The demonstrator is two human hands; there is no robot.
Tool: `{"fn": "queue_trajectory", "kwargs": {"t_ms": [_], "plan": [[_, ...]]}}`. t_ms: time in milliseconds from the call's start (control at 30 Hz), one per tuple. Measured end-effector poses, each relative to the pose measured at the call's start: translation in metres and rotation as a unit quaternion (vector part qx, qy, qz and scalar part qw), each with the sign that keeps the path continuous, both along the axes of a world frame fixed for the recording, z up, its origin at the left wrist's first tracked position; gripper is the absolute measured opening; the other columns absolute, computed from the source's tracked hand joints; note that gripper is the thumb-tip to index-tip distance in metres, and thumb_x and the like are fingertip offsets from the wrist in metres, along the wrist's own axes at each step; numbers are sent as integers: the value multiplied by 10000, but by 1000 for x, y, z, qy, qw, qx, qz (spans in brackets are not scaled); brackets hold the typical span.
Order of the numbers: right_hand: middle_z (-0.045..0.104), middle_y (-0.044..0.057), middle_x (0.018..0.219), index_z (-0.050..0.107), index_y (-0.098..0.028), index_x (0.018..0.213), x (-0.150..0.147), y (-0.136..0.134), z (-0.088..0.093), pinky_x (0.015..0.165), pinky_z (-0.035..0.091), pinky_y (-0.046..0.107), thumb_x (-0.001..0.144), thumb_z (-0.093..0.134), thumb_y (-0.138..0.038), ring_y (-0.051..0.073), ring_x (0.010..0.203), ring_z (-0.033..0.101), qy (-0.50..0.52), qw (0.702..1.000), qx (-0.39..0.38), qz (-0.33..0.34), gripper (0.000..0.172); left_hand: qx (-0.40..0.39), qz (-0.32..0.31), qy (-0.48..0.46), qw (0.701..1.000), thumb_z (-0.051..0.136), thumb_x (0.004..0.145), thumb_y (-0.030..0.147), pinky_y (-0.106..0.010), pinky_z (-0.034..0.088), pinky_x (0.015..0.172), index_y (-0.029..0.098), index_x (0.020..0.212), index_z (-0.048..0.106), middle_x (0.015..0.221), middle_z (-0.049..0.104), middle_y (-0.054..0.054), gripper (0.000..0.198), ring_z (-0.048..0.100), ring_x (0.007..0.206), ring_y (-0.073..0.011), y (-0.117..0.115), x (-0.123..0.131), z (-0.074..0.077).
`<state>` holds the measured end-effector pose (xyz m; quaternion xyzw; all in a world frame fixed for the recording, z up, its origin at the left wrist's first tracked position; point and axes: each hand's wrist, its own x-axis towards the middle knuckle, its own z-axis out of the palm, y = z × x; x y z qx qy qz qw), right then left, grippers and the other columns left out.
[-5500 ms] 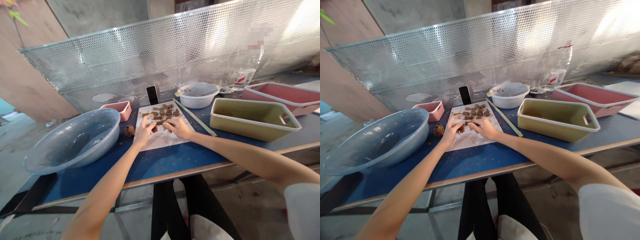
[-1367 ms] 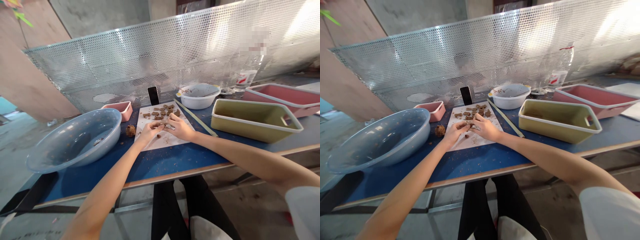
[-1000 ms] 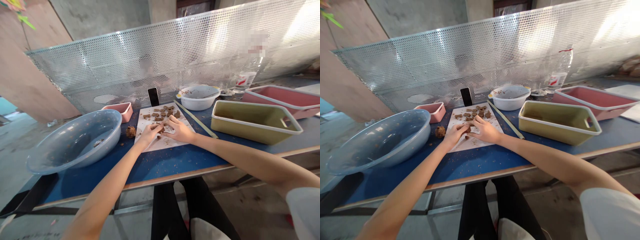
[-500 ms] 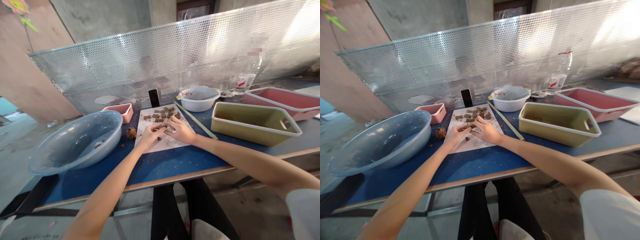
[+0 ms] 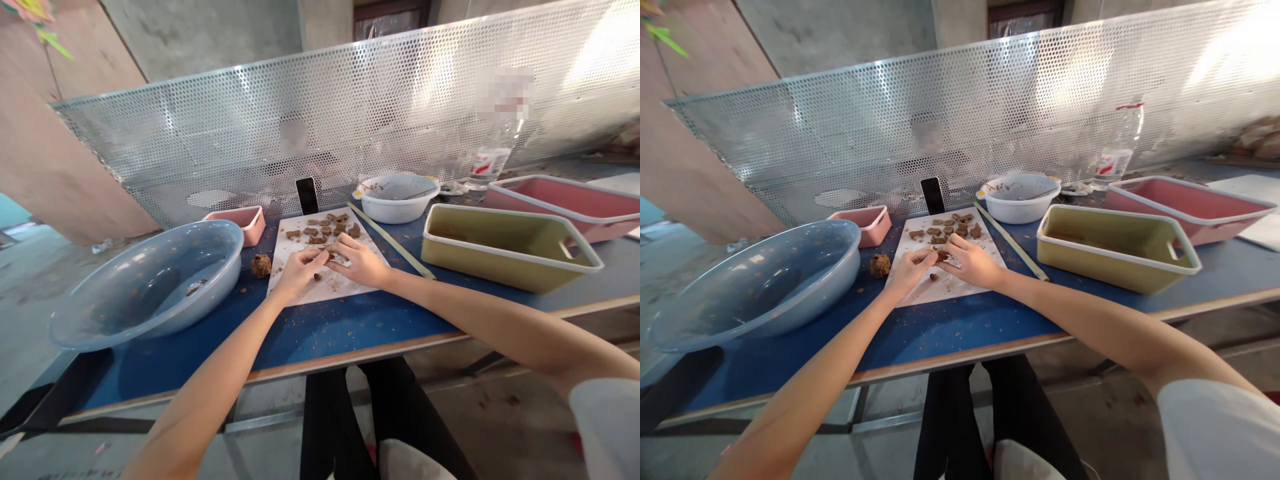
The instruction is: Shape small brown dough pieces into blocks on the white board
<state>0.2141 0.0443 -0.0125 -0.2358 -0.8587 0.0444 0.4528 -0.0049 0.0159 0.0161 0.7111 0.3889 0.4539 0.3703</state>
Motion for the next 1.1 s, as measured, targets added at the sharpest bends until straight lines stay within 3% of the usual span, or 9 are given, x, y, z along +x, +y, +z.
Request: {"fn": "queue_trajectory", "kwargs": {"t_ms": [167,433,700,900,1100], "plan": [[609,76,1085,670,-252,1205,1,0,2,904,668,438,1104,648,-434,247,985,703,7,1000,1,-10,209,-75,-3,-54,996,885,839,645,-309,529,684,180,954,865,956,809,-86,480,693,875,-240,1,2,-3],[632,75,1069,678,-236,1175,-1,-1,2,871,665,439,1100,657,-431,236,932,703,0,1000,12,19,211,-86,-3,-35,996,878,824,707,-284,494,602,170,802,813,821,721,-59,542,615,723,-183,2,1,-3],[639,66,1026,705,-239,1139,-1,-2,4,835,656,410,1103,657,-429,229,907,700,13,1000,14,3,199,-89,2,-52,995,827,830,806,-281,504,599,174,807,814,842,738,-75,633,629,756,-195,7,0,-10],[642,70,1010,695,-218,1094,-1,0,2,831,639,410,1116,641,-448,229,894,691,-15,999,41,-19,238,-140,-22,-93,985,949,783,635,-273,514,607,181,893,841,819,717,-45,479,613,715,-164,6,-1,-11],[654,81,1062,686,-217,1121,-3,0,1,855,647,417,1097,671,-501,235,906,704,-32,998,41,-28,286,-151,-5,-93,984,943,770,652,-290,494,598,172,835,814,777,702,-47,501,608,690,-169,7,0,-12]]}}
